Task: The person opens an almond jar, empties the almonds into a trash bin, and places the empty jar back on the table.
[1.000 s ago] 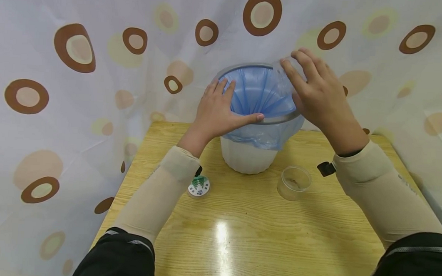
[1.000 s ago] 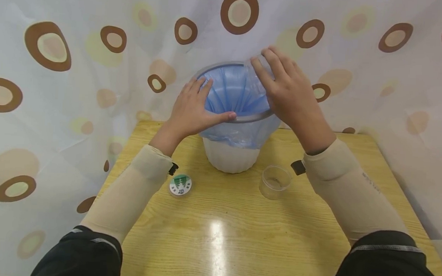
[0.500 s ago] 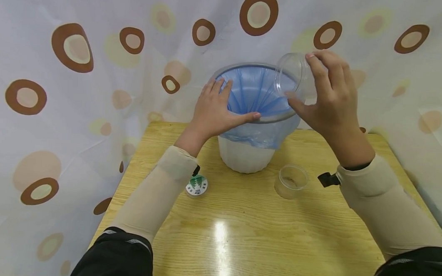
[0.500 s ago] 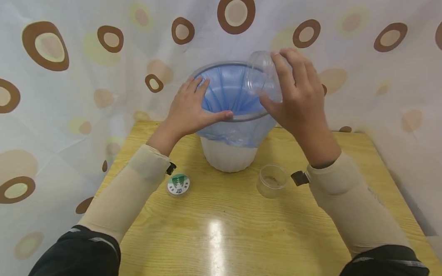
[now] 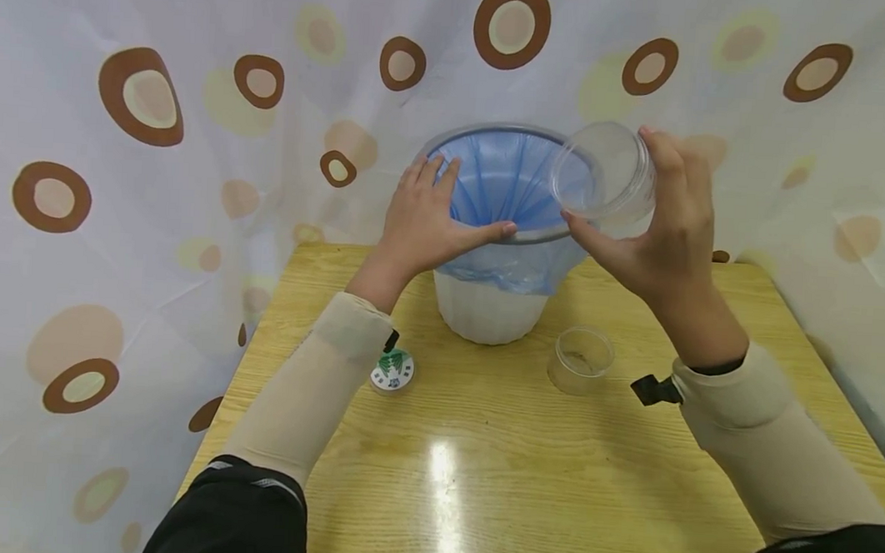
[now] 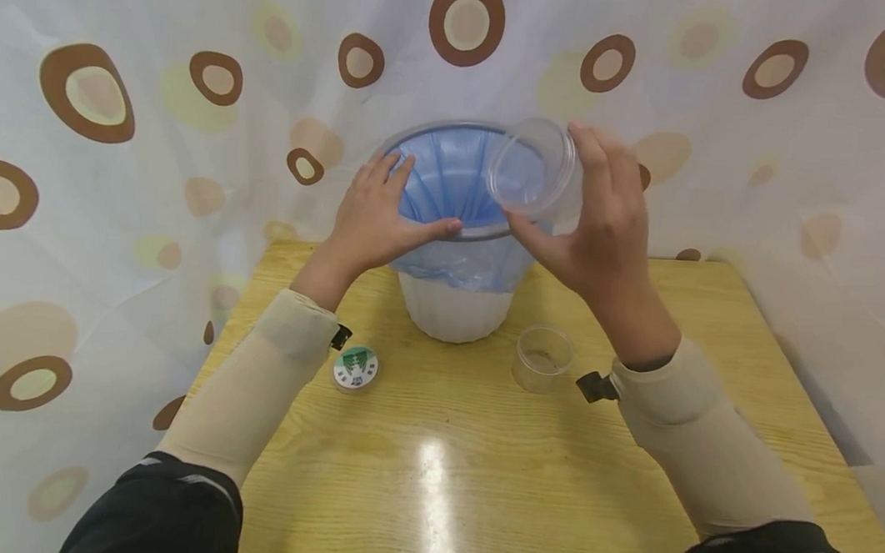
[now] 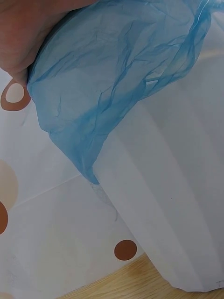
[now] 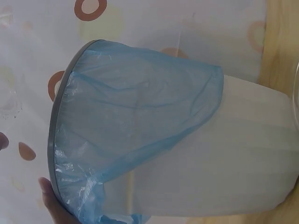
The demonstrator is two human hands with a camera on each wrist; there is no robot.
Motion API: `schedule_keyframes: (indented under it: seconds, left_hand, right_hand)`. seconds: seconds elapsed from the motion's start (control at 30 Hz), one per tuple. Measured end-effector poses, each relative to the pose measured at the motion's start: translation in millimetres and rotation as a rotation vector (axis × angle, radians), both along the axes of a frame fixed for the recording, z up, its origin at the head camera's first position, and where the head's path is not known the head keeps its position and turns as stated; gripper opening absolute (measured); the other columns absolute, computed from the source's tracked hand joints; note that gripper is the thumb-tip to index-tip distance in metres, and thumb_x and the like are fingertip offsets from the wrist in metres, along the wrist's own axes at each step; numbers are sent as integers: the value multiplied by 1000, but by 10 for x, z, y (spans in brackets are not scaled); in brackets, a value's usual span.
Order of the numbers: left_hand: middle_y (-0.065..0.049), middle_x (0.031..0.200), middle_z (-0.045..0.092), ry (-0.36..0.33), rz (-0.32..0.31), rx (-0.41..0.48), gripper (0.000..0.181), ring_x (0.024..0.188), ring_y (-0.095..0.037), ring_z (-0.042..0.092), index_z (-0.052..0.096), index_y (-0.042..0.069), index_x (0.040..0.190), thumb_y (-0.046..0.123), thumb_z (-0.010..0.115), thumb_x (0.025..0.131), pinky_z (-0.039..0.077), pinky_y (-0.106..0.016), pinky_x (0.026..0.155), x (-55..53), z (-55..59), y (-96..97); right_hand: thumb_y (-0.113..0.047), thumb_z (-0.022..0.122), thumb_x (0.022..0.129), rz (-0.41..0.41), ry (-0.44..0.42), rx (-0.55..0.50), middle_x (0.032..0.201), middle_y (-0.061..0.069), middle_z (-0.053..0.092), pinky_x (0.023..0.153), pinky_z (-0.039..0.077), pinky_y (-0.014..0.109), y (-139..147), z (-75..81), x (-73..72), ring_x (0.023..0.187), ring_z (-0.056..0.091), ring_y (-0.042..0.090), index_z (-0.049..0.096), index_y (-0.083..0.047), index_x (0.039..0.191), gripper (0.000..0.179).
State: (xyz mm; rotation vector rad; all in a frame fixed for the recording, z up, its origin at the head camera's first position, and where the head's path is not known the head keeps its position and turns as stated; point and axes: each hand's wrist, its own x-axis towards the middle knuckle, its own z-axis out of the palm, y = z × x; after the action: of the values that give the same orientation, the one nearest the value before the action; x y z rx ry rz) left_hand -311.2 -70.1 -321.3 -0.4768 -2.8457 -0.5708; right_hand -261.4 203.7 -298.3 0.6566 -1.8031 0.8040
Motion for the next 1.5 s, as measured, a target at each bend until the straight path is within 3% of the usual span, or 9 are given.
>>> schedule_keyframes:
  seconds: [0.33, 0.7, 1.5]
  left_hand:
    - [-12, 177, 22, 7, 0, 7, 127, 167, -32, 12, 25, 13, 170, 95, 57, 78, 7, -46, 136, 6, -15, -4]
    - [-10, 178, 22, 9, 5, 19, 128, 167, -31, 12, 26, 14, 170, 96, 58, 77, 8, -46, 136, 3, -40, -12]
    - [-9, 179, 19, 1, 9, 36, 128, 167, -30, 9, 24, 16, 171, 96, 58, 77, 6, -45, 136, 26, -30, 0]
  right_hand:
    - [-37, 90, 72, 37, -74, -44, 139, 25, 63, 116, 47, 42, 30, -122, 120, 130, 59, 41, 55, 4, 145, 91]
    - [-48, 85, 76, 17, -115, -30, 134, 30, 63, 112, 48, 40, 76, -264, 185, 122, 61, 42, 53, 4, 148, 95]
    - [-43, 85, 72, 34, -144, -74, 126, 32, 65, 105, 48, 29, 23, -393, 383, 116, 63, 47, 54, 5, 145, 93]
